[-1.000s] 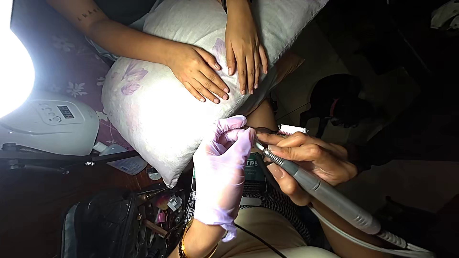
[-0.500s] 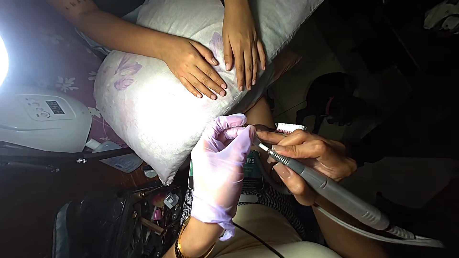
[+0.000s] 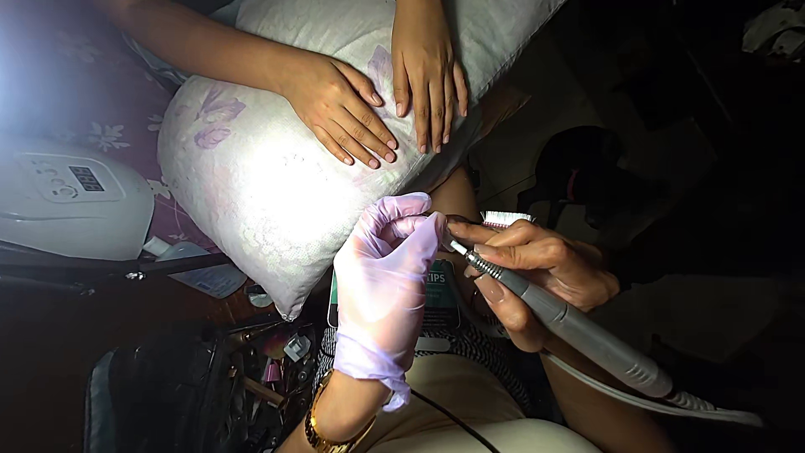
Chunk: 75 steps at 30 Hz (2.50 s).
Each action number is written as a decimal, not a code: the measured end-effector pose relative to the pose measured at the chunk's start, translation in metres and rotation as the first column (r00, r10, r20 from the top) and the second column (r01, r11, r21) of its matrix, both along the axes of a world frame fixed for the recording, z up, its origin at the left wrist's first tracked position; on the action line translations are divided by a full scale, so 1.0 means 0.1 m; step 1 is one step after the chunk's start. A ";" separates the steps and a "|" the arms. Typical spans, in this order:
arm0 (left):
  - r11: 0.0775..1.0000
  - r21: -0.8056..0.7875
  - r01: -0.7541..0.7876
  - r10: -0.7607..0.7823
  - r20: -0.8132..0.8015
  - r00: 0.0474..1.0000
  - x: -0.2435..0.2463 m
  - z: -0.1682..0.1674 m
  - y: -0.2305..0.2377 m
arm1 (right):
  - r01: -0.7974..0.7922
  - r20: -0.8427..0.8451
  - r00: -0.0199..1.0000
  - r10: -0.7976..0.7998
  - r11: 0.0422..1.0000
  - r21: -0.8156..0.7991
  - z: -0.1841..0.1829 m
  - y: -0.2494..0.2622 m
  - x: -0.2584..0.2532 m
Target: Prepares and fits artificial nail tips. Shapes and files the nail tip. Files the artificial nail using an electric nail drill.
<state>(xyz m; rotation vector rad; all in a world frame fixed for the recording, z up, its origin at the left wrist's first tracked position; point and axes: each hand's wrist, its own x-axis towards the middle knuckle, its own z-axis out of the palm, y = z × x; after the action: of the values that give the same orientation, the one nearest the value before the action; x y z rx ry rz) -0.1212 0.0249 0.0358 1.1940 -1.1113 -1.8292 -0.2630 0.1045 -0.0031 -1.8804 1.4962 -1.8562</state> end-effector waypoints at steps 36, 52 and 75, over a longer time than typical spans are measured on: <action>1.000 -0.013 -0.025 0.025 0.015 1.000 -0.01 -0.01 0.02 | 0.030 0.021 0.999 -0.030 0.999 -0.018 -0.06 0.01 0.05; 0.989 0.116 -0.092 0.104 -0.105 0.989 -0.04 -0.07 0.06 | 0.010 0.029 1.000 -0.009 0.999 -0.040 -0.08 -0.02 0.07; 0.994 0.037 -0.101 0.103 -0.052 0.993 -0.07 -0.06 0.03 | 0.030 -0.020 0.999 -0.031 0.998 -0.060 -0.06 -0.09 0.02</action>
<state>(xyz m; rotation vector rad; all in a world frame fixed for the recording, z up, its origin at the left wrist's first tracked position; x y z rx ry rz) -0.1284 0.0280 0.0296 1.1921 -0.9748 -1.7987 -0.2609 0.0960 -0.0086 -1.9185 1.5005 -1.9213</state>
